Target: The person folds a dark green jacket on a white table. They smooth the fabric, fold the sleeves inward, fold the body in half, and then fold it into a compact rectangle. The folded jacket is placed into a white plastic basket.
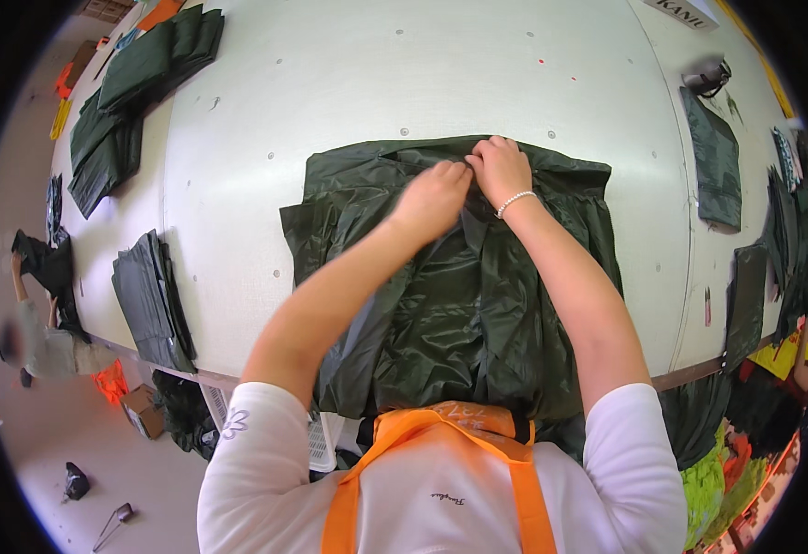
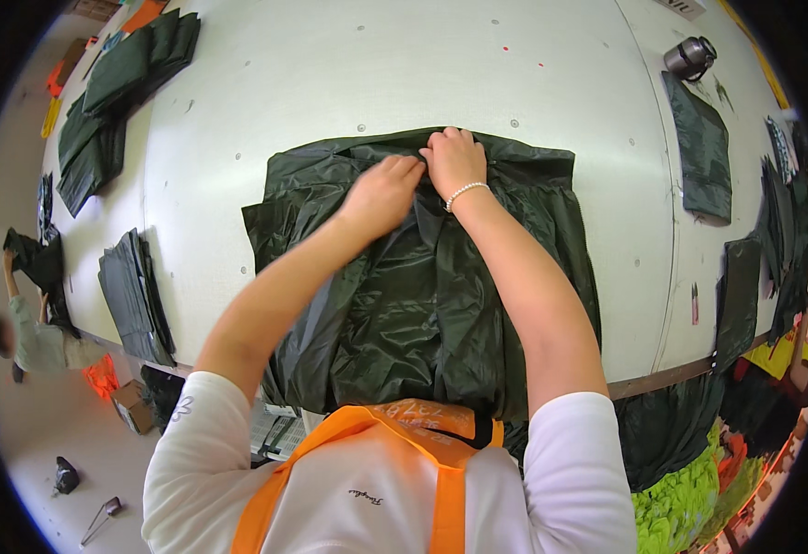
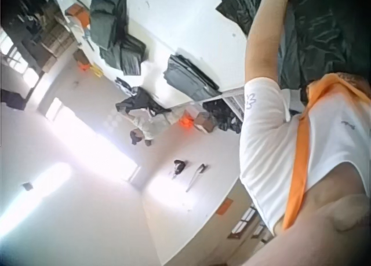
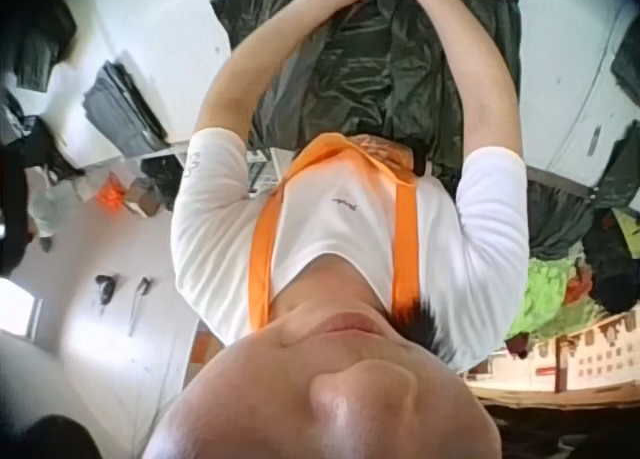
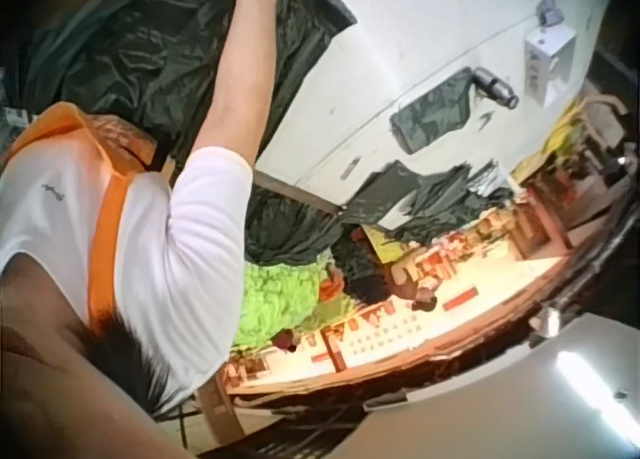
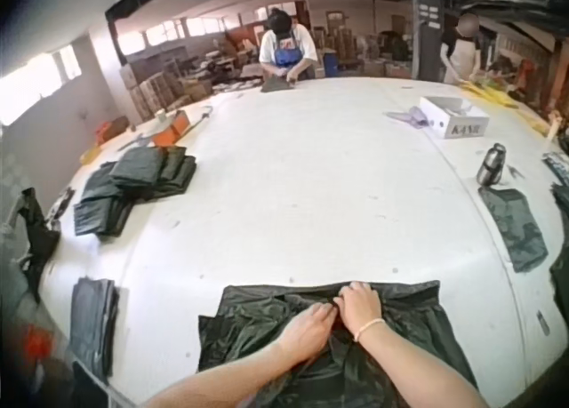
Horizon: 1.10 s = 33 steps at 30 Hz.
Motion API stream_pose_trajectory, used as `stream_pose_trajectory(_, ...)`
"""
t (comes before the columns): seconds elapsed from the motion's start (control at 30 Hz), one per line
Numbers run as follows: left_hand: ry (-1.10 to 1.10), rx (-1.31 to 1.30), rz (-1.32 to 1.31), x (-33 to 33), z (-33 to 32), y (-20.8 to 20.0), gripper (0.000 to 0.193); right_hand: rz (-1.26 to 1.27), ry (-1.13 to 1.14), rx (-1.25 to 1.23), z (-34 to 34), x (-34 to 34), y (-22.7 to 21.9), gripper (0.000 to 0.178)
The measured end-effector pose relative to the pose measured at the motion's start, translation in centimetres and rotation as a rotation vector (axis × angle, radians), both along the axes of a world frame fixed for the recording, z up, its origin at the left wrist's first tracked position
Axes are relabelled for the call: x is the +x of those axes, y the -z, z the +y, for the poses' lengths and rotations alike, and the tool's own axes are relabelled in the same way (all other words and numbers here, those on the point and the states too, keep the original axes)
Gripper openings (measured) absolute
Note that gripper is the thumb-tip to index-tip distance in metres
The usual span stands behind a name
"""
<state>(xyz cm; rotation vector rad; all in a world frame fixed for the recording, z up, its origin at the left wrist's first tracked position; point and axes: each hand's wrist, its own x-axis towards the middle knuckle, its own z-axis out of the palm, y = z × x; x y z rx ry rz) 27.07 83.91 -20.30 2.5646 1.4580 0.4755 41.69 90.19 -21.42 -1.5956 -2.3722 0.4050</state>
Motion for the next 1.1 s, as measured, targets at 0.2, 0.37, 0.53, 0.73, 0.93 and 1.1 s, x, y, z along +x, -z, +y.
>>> stream_pose_trajectory(0.2,-0.207,0.072,0.207,4.1,-0.9,0.0,0.053,-0.098,-0.099,0.192,-3.4,3.6,-2.0,0.029)
stream_pose_trajectory(0.37,-0.261,0.066,0.322,7.3,0.5,0.0,0.055,0.132,0.021,0.107,-3.8,8.0,-1.8,0.03)
stream_pose_trajectory(0.53,-0.177,0.019,0.153,10.1,1.2,0.1,0.057,0.037,0.142,0.224,-1.3,9.6,0.2,0.028)
stream_pose_trajectory(0.73,-0.205,-0.032,0.183,10.6,1.8,0.4,0.048,0.152,0.048,0.154,-0.7,10.6,0.1,0.012)
stream_pose_trajectory(0.93,-0.402,-0.276,-0.553,10.9,3.4,0.5,0.027,0.65,0.128,0.001,-1.0,10.2,-0.6,0.033)
stream_pose_trajectory(1.1,-0.393,-0.27,-0.482,11.4,3.4,0.2,0.029,0.746,0.141,-0.097,-1.1,10.4,-1.4,0.027)
